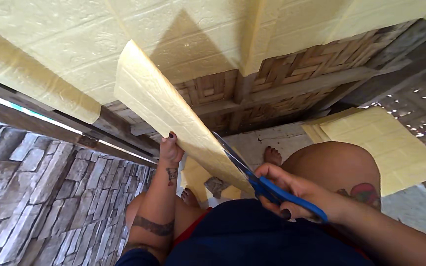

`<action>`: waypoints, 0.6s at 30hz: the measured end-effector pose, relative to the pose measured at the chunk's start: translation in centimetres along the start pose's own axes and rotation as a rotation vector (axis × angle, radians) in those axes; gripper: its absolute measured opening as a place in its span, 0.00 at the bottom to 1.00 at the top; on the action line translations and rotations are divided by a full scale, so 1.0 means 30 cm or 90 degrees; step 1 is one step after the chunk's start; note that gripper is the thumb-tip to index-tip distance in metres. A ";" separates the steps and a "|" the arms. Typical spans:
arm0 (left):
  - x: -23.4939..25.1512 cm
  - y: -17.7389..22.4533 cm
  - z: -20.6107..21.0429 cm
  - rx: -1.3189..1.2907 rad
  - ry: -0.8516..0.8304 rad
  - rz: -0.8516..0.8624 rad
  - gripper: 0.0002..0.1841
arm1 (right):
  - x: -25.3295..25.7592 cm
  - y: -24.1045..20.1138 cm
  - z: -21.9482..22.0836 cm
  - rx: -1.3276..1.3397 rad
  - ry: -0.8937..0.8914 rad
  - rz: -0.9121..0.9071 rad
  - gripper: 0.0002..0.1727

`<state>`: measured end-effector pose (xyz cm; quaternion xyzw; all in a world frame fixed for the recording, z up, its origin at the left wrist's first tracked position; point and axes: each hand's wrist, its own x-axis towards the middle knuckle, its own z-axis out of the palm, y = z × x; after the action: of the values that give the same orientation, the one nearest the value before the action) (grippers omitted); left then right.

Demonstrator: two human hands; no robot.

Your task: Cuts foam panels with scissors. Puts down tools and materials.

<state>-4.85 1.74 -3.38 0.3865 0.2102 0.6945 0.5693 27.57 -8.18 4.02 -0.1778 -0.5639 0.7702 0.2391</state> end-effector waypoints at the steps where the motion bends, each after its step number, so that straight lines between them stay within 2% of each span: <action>1: -0.001 0.000 0.003 0.000 0.010 -0.007 0.20 | 0.000 0.006 0.000 -0.002 0.003 -0.010 0.28; 9: -0.003 -0.006 0.019 0.009 0.055 -0.023 0.25 | 0.007 0.014 0.001 -0.036 0.047 -0.013 0.27; 18: -0.003 -0.011 0.013 -0.007 0.061 -0.039 0.25 | 0.008 0.012 -0.001 -0.070 0.069 0.000 0.26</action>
<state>-4.33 1.68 -3.42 0.3431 0.2453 0.6957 0.5815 27.32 -8.11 3.66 -0.2320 -0.5913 0.7275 0.2593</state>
